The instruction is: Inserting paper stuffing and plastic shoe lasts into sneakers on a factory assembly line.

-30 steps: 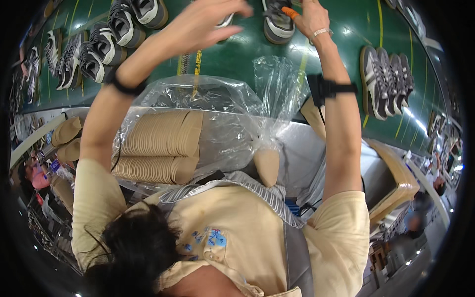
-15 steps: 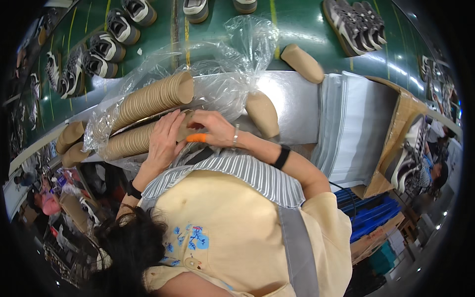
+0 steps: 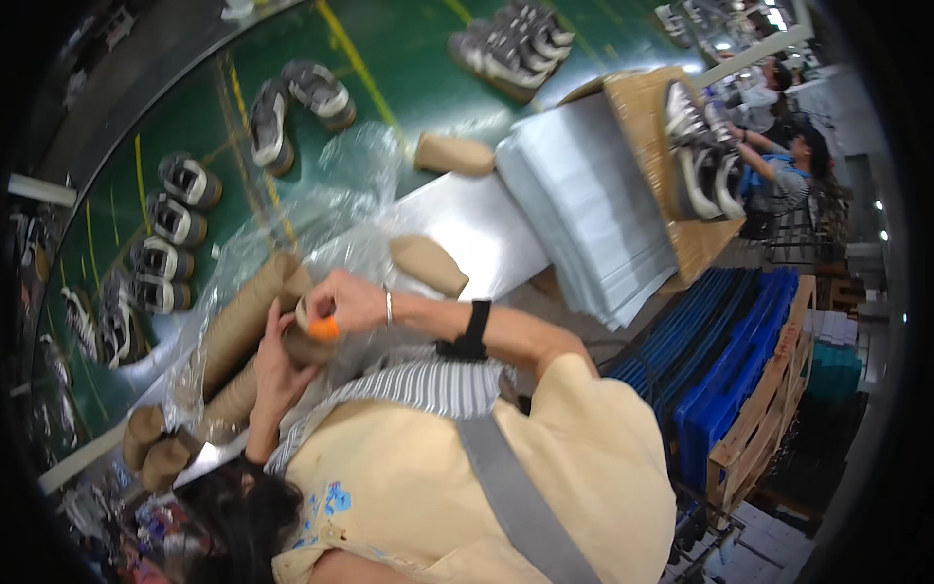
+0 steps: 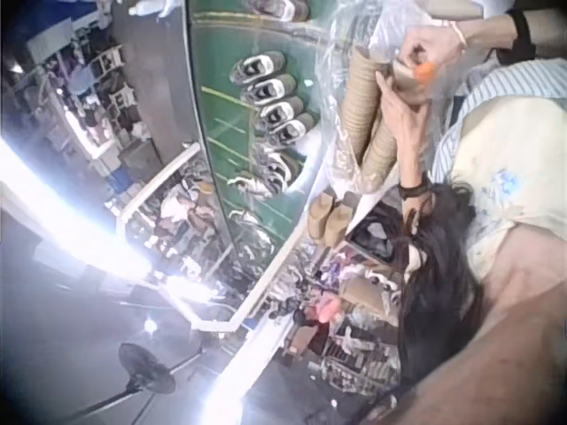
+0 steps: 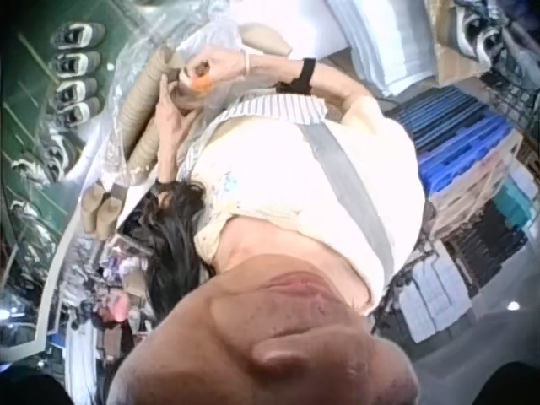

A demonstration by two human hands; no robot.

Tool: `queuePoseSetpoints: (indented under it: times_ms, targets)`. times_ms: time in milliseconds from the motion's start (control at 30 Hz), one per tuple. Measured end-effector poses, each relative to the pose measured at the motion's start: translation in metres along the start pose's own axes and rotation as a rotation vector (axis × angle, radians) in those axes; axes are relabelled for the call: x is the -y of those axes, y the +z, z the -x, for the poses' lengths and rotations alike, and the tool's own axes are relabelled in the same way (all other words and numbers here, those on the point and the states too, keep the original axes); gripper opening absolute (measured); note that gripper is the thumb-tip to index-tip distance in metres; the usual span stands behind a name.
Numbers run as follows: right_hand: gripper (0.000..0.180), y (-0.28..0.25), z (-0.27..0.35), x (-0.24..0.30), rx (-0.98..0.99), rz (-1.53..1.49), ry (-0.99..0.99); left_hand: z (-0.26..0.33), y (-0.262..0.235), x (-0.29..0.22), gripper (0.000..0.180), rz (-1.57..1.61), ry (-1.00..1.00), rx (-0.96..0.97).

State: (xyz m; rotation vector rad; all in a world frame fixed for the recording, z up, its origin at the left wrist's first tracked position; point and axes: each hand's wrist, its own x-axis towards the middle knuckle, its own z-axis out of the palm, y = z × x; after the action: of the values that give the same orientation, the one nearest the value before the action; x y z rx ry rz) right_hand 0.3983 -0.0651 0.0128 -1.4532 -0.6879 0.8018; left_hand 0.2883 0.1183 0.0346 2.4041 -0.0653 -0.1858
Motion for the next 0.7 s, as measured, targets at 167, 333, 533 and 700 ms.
queuePoseSetpoints:
  times_ms: [167, 333, 533, 700]
  targets:
    - [0.010, -0.070, 0.063, 0.064, 0.288, 0.173, -0.366, -0.031, -0.004, -0.052, 0.053, 0.700, 0.174, 0.320]
    - [0.046, -0.222, 0.177, 0.039, -0.934, 1.181, -0.247, -0.062, 0.026, -0.089, 0.030, 0.725, -0.004, 0.647]
    - [0.026, -0.323, 0.265, -0.084, -1.040, 1.075, -0.108, -0.097, 0.058, -0.094, 0.042, 0.792, -0.091, 0.947]
    - [0.020, -0.322, 0.236, -0.064, -1.584, 0.137, 0.156, -0.156, 0.109, -0.138, 0.040, 0.872, 0.039, 0.314]
